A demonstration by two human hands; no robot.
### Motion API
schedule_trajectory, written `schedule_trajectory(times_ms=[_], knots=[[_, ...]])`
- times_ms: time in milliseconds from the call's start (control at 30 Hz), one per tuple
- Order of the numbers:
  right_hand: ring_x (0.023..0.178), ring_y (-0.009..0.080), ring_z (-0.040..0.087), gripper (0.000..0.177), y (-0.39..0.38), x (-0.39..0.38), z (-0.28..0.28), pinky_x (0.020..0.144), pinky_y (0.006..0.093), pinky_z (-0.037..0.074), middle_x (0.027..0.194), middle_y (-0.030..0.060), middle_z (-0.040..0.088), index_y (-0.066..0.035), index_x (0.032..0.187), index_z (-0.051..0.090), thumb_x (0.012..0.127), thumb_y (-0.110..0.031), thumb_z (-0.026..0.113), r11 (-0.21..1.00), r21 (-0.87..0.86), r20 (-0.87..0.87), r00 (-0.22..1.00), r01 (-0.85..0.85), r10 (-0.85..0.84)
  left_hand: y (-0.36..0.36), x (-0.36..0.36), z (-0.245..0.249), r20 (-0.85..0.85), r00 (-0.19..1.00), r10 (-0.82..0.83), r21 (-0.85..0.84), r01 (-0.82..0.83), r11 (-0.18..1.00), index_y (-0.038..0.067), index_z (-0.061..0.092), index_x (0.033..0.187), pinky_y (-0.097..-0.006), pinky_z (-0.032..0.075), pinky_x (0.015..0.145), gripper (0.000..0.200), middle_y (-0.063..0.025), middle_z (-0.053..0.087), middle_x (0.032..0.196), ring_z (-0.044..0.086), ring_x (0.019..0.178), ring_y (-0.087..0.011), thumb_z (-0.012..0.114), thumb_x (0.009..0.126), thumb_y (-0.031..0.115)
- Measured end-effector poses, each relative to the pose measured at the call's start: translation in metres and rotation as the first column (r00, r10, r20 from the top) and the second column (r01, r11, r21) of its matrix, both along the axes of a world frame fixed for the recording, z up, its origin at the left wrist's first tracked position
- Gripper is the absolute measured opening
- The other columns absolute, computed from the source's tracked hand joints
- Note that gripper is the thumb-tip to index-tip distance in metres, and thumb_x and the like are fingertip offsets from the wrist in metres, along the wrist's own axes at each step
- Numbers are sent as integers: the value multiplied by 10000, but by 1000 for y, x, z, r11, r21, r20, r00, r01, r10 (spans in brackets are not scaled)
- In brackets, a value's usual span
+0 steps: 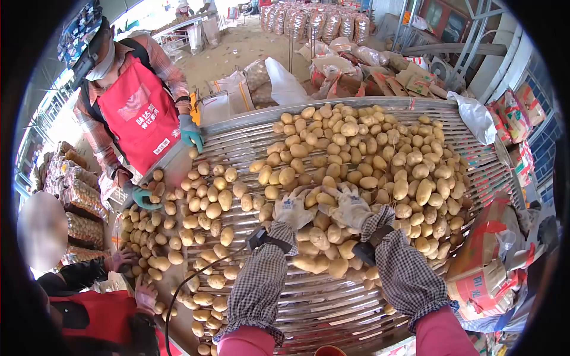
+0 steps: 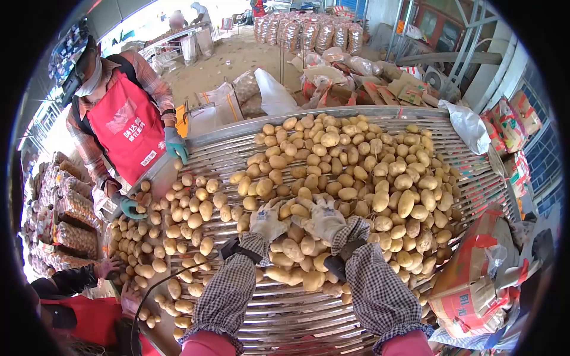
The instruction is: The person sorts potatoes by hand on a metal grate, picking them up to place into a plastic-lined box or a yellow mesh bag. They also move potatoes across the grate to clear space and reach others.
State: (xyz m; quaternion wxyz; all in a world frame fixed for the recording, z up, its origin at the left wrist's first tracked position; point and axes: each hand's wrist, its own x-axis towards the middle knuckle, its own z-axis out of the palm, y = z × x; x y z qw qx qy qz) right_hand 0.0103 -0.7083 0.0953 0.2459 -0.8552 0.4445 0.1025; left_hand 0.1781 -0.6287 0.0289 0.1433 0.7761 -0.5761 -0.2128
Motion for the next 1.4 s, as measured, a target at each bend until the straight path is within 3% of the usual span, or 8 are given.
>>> schedule_trajectory(times_ms=[267, 367, 500, 600, 733, 800, 967, 1400], knots=[[1469, 509, 207, 855, 142, -20, -49, 1195, 549, 318, 1601, 122, 294, -243, 1563, 280, 869, -547, 676, 999, -7, 114, 993, -38, 39, 115, 1, -23, 155, 988, 4, -48, 3, 999, 238, 410, 1515, -527, 309, 1166, 750, -54, 466, 1530, 396, 1427, -304, 685, 847, 435], [1455, 488, 257, 810, 204, -47, -80, 1127, 616, 350, 1569, 115, 328, -277, 1526, 349, 825, -417, 729, 938, -327, 176, 968, -112, 177, 161, -17, -25, -49, 999, -21, -223, 10, 975, 231, 427, 1504, -499, 311, 1173, 704, -77, 505, 1487, 422, 1403, -306, 694, 863, 346], [1457, 452, 268, 728, 263, -83, -85, 1118, 667, 302, 1527, 112, 379, -292, 1487, 422, 830, -412, 711, 936, -247, 177, 938, -251, 298, 222, -39, -5, -357, 931, 73, -239, -166, 957, 273, 473, 1476, -486, 303, 1174, 654, -78, 504, 1484, 433, 1392, -305, 687, 858, 260], [1448, 424, 287, 654, 275, -123, -76, 1148, 662, 267, 1535, 93, 376, -262, 1478, 449, 879, -427, 652, 838, -272, 143, 841, -473, 522, 272, -60, -27, 14, 994, -107, -175, 108, 979, 291, 547, 1422, -563, 274, 1172, 615, -79, 489, 1500, 407, 1411, -313, 684, 824, 272], [1457, 412, 271, 565, 211, -146, -53, 1200, 633, 214, 1520, 101, 411, -218, 1469, 463, 956, -435, 557, 622, -768, 50, 955, -150, 292, 333, -100, -36, 118, 992, -53, -92, 64, 994, 319, 621, 1337, -651, 199, 1171, 545, -93, 473, 1511, 361, 1436, -366, 647, 801, 222], [1471, 486, 209, 614, 162, -156, -55, 1171, 655, 230, 1624, 183, 259, -174, 1512, 433, 971, -446, 532, 961, -140, 344, 922, 239, -179, 347, -114, -21, 168, 985, 32, -68, -20, 997, 327, 625, 1329, -685, 168, 1157, 528, -85, 469, 1513, 330, 1443, -416, 604, 817, 197], [1442, 506, 274, 680, 208, -150, -71, 1146, 666, 258, 1644, 148, 239, -257, 1435, 550, 850, -596, 623, 940, -252, 13, 972, 230, -235, 378, -139, -27, 139, 986, 95, -96, -82, 992, 269, 607, 1359, -686, 133, 1167, 501, -109, 455, 1519, 300, 1455, -440, 588, 858, 262], [1428, 429, 302, 496, 323, -120, -58, 1149, 620, 277, 1531, 72, 417, -214, 1340, 591, 908, -457, 616, 870, -275, 314, 817, -410, 484, 381, -138, -39, 82, 966, 246, -145, -232, 962, 223, 557, 1421, -670, 123, 1176, 640, -203, 362, 1558, 314, 1460, -389, 579, 781, 202]])
